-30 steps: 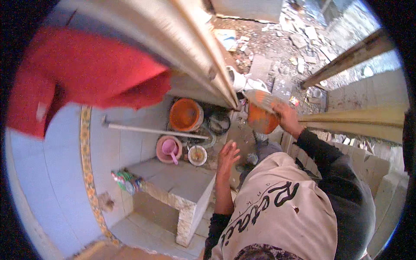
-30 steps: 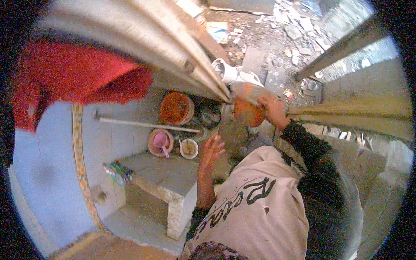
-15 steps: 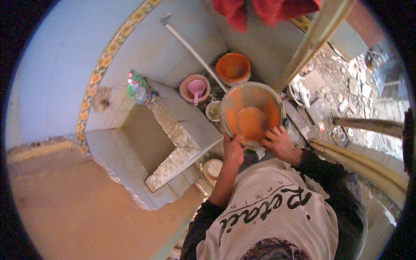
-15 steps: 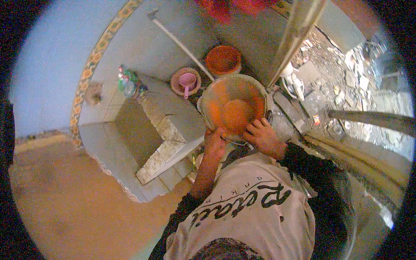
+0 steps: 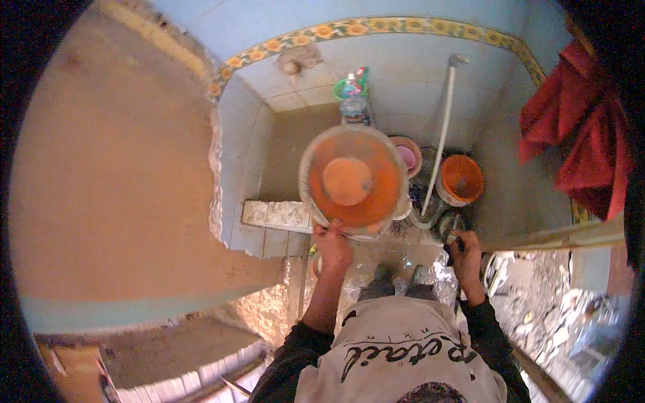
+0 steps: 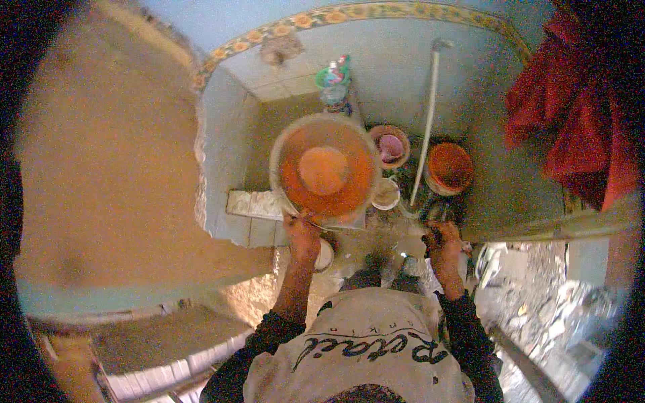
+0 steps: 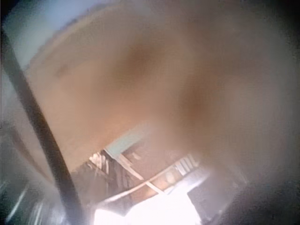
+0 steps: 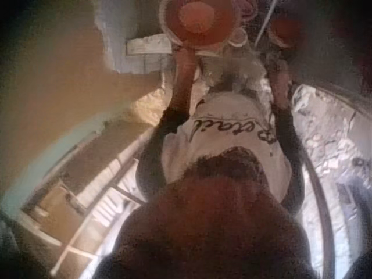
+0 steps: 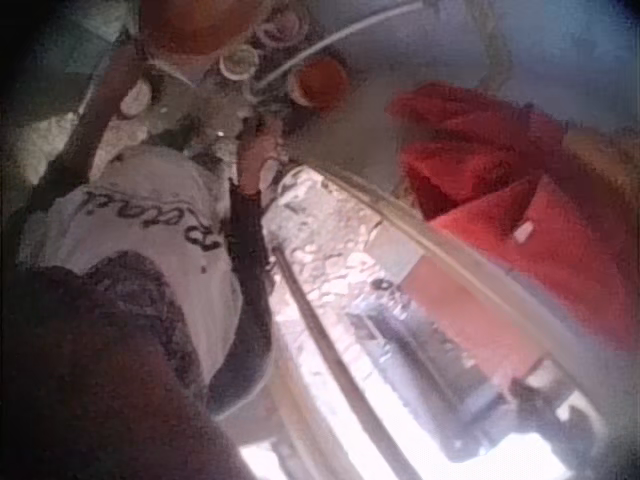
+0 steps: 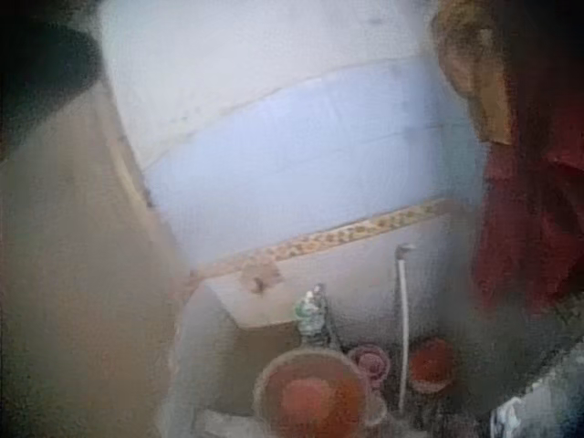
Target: The person washes an orange plastic basin using a dark cloth and water from a tap. They scrub the basin's interior and exterior, rinse it, and repeat the process with a second, lighter-colored basin.
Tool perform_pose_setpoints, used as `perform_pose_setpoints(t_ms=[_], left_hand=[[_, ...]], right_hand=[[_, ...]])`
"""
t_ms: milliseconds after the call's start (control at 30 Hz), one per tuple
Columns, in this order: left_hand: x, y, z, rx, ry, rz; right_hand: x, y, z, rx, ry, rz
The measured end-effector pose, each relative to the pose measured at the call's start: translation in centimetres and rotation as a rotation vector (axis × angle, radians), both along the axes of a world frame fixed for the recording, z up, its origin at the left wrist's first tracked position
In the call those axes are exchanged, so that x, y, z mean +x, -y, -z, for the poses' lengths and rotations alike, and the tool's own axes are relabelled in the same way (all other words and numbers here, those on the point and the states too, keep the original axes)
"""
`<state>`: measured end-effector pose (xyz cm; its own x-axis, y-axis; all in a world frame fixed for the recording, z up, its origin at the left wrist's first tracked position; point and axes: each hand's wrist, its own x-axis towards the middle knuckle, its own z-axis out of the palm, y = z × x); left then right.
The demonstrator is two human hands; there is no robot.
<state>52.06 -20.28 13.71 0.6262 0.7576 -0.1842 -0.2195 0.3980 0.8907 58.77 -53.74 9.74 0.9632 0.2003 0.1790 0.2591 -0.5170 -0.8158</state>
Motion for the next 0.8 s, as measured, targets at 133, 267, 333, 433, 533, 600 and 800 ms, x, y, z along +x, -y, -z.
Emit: perform_pose_setpoints(t_ms=[133,267,333,433,533,600,800], left_hand=[[0.6,-5.4,-0.7,0.026,0.050,-0.217],[1.2,-10.8,0.0,0.010,-0.153,-0.278],[2.8,-14.3,3.0,0.028,-0.019,-0.280],[4.1,-20.9,9.5,0.174,0.113,-0.254],[8.4,-23.7,11.9,0.157,0.159,-0.334],[11.0,-26.2,13.2,0.082,0.193,-0.375],[12.5,-33.6,19.5,-0.059,0.221,-0.391]], right_hand=[[4.3,-0.6,0.9,0.243,-0.245,-0.004],[6.9,-4.4,2.0,0.586,-0.575,0.059],[8.5,-6.8,3.8,0.762,-0.745,0.082],[10.0,-11.9,5.7,0.949,-1.033,0.007],[11.8,-20.5,2.1,1.002,-1.121,-0.048],[12.8,-25.2,2.2,1.027,-1.129,-0.086],[14.6,-41.3,7.6,0.835,-1.083,-0.282]])
